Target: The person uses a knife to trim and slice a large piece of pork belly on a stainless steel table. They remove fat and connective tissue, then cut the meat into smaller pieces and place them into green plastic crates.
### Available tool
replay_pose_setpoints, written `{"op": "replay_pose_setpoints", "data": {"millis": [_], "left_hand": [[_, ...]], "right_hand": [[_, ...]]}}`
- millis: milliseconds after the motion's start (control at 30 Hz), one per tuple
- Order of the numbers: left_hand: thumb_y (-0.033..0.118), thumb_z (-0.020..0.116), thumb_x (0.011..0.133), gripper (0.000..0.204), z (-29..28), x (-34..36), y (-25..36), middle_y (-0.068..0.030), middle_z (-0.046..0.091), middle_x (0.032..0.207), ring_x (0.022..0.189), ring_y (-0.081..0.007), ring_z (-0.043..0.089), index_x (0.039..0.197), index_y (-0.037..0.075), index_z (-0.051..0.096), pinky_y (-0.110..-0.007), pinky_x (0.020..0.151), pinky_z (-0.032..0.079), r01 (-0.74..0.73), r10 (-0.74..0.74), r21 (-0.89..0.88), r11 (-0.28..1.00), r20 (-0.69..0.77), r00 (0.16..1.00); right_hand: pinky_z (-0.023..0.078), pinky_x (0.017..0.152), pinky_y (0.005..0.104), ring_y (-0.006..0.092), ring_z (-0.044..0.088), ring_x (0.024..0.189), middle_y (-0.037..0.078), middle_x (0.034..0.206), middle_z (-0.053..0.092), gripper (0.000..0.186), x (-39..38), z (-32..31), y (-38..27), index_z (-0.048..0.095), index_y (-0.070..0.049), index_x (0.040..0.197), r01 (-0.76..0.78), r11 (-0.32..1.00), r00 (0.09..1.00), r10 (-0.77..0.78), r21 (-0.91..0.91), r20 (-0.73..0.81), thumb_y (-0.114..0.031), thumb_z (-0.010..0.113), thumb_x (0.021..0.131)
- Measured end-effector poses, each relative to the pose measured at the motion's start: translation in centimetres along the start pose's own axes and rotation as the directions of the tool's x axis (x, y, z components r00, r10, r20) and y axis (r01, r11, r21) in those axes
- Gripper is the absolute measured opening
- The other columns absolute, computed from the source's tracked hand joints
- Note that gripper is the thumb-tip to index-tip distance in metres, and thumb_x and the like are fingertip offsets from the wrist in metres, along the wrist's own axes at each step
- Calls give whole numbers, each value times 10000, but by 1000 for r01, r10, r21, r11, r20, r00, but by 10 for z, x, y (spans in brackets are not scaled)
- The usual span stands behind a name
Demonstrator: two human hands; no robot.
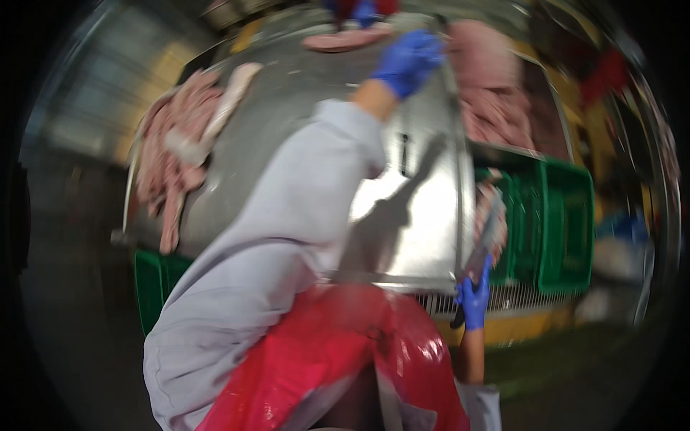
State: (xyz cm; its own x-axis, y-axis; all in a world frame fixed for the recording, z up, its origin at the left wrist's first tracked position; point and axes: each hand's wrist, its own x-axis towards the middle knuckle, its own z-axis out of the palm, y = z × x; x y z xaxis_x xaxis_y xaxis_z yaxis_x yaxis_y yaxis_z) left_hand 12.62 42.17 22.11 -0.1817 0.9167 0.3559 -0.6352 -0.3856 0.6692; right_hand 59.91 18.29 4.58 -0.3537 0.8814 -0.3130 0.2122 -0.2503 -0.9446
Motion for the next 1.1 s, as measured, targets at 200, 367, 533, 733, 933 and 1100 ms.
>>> {"op": "replay_pose_setpoints", "data": {"millis": [200, 367, 533, 733, 933, 1100], "left_hand": [[271, 692, 946, 533, -67, -130, 49, -188, 641, 1229, 1130, -307, 646, 1353, -12, 499, -402, 996, 511, 20, 68, 902, 432, -55, 996], [275, 720, 927, 678, -292, -363, 168, -220, 545, 1403, 1276, -333, 571, 1456, -23, 419, -418, 1064, 478, 573, 68, 795, 198, -595, 801], [495, 821, 718, 1054, -426, -513, 352, -293, 375, 1510, 1390, -423, 391, 1476, -52, 335, -459, 1165, 328, 761, 821, 642, -94, -382, 424], [527, 861, 649, 1062, -472, -474, 482, -262, 418, 1392, 1278, -454, 456, 1417, -20, 373, -524, 1075, 402, 923, 918, 345, 173, -395, -25], [596, 895, 586, 1089, -513, -619, 557, -278, 512, 1333, 1230, -447, 520, 1357, -31, 449, -518, 988, 457, 754, 883, 515, -408, 13, 469], [597, 910, 549, 1122, -502, -786, 588, -249, 580, 1307, 1199, -406, 585, 1379, -6, 456, -483, 992, 475, 842, 507, 456, -287, -674, 538]], "right_hand": [[466, 597, 218, 74, 513, 704, 58, 1383, 502, 768, 23, 60, 24, 216, -144, 1622, 235, 969, 972, -233, -79, 29, 42, 550, 956], [430, 543, 219, 88, 504, 623, 42, 924, 630, 812, 4, 141, -22, 205, -216, 1629, 70, 992, 989, -56, -104, 134, 58, 539, 941], [415, 478, 221, 93, 523, 582, 41, 845, 618, 806, -2, 220, -35, 191, -258, 1629, 7, 993, 991, 9, -117, 133, 15, 559, 966], [439, 485, 236, 110, 545, 577, 35, 775, 600, 806, -13, 306, -68, 176, -250, 1632, -57, 936, 985, 110, -348, 135, 15, 525, 956], [421, 463, 253, 108, 520, 568, 45, 793, 603, 773, -45, 335, -75, 204, -242, 1628, -58, 928, 997, 72, -369, 24, 9, 505, 962], [416, 448, 250, 105, 507, 556, 46, 788, 582, 759, -37, 362, -74, 204, -203, 1627, -92, 925, 992, 117, -369, 46, 20, 496, 963]]}}
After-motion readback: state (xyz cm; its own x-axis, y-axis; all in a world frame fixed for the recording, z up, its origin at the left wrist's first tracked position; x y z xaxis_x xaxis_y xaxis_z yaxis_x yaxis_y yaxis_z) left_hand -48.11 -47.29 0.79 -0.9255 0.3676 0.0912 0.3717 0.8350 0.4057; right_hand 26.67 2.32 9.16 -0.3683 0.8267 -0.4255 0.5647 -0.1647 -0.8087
